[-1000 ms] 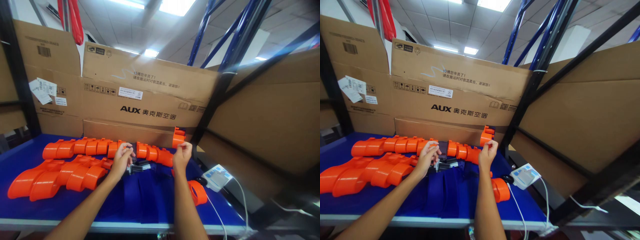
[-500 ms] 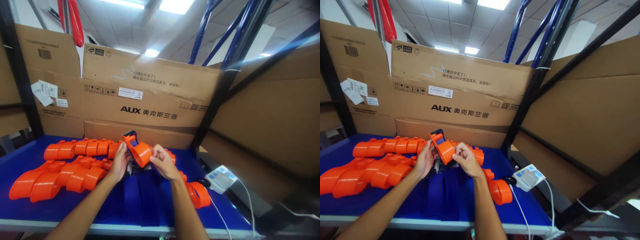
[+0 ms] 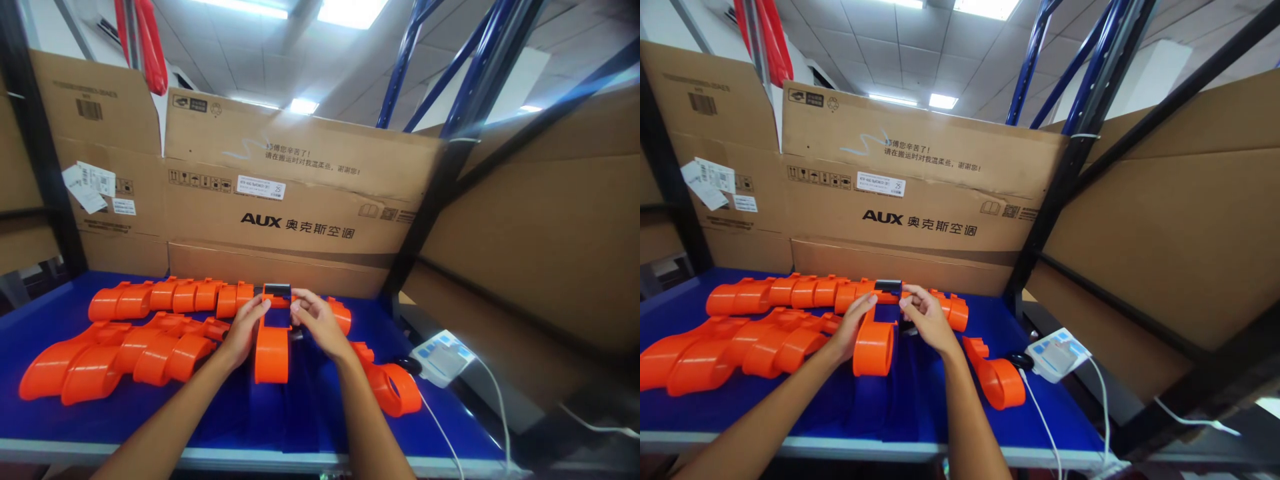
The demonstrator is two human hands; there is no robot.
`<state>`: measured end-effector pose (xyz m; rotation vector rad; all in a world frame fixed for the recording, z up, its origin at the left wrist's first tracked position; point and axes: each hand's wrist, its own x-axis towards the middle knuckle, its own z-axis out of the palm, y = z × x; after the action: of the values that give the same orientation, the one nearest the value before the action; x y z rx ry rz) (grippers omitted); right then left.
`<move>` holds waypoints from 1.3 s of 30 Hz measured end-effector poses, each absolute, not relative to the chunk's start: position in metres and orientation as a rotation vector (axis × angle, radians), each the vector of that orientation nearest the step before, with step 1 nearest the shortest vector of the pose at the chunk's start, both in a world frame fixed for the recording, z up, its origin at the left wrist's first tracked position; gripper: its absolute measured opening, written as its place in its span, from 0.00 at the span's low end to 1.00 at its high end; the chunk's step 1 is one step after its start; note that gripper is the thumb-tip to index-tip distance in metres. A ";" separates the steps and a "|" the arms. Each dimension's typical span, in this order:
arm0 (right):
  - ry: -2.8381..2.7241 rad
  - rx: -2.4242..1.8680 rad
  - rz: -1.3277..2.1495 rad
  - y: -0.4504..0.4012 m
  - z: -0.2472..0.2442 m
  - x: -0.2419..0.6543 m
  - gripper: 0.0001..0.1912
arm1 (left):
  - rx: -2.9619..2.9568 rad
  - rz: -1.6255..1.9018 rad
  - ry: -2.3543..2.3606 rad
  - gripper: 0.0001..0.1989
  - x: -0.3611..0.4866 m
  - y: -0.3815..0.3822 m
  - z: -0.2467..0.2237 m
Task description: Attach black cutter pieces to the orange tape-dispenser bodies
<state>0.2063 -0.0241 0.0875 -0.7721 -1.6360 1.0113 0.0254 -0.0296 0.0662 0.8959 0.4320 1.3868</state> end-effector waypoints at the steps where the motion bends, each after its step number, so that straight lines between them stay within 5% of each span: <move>1: -1.648 -0.776 1.026 -0.025 0.086 0.205 0.23 | 0.897 1.392 0.445 0.19 0.025 -0.030 0.066; 15: -1.738 -0.957 0.909 -0.020 0.076 0.192 0.10 | 1.118 1.622 0.609 0.24 0.022 -0.016 0.058; 28: -1.708 -0.923 0.917 -0.025 0.082 0.190 0.12 | 1.124 1.625 0.633 0.26 0.022 -0.014 0.058; 39: -1.628 -0.926 0.887 -0.019 0.075 0.185 0.10 | 0.819 1.576 0.540 0.18 0.019 -0.023 0.067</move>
<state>0.1854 -0.0191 0.0753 -0.9260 -1.6283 0.8872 0.0195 -0.0234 0.0668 0.8191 0.5396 1.5761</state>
